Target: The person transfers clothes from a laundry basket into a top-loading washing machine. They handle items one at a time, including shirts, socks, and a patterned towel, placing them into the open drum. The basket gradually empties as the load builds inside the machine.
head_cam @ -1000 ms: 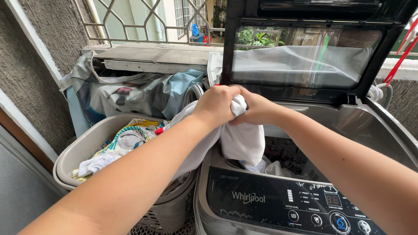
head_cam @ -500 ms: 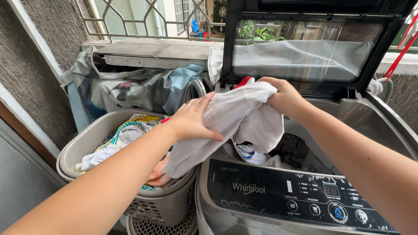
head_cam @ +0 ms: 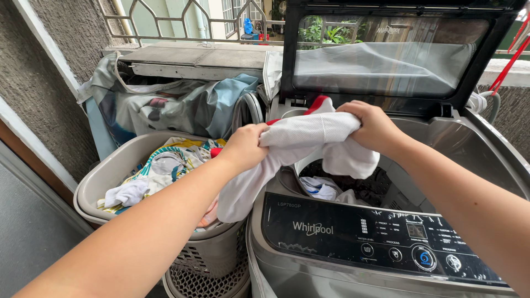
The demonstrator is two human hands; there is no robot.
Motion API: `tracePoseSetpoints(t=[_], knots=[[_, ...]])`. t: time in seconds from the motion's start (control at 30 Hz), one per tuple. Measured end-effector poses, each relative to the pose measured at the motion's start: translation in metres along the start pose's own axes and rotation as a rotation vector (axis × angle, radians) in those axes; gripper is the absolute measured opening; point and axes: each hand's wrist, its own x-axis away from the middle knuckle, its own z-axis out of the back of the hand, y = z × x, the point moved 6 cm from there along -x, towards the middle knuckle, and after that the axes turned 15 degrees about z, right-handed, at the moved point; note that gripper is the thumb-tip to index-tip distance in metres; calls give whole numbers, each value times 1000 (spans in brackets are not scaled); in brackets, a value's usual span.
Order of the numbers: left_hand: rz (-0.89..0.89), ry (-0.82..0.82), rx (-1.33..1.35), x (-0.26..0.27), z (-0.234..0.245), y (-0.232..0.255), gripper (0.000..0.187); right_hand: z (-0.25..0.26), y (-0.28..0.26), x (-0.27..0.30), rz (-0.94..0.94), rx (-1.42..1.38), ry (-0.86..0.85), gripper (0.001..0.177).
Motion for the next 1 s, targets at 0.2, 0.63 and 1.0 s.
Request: tracePoseSetpoints(t=[0.2, 0.63, 1.0], knots=[[-27, 181, -38, -14, 5, 26, 27, -34, 27, 33, -277, 115, -397, 71], [-281, 264, -49, -16, -22, 87, 31, -63, -20, 5, -105, -443, -129, 137], [-443, 93, 50, -14, -23, 103, 42, -57, -11, 4, -135, -604, 273, 51]])
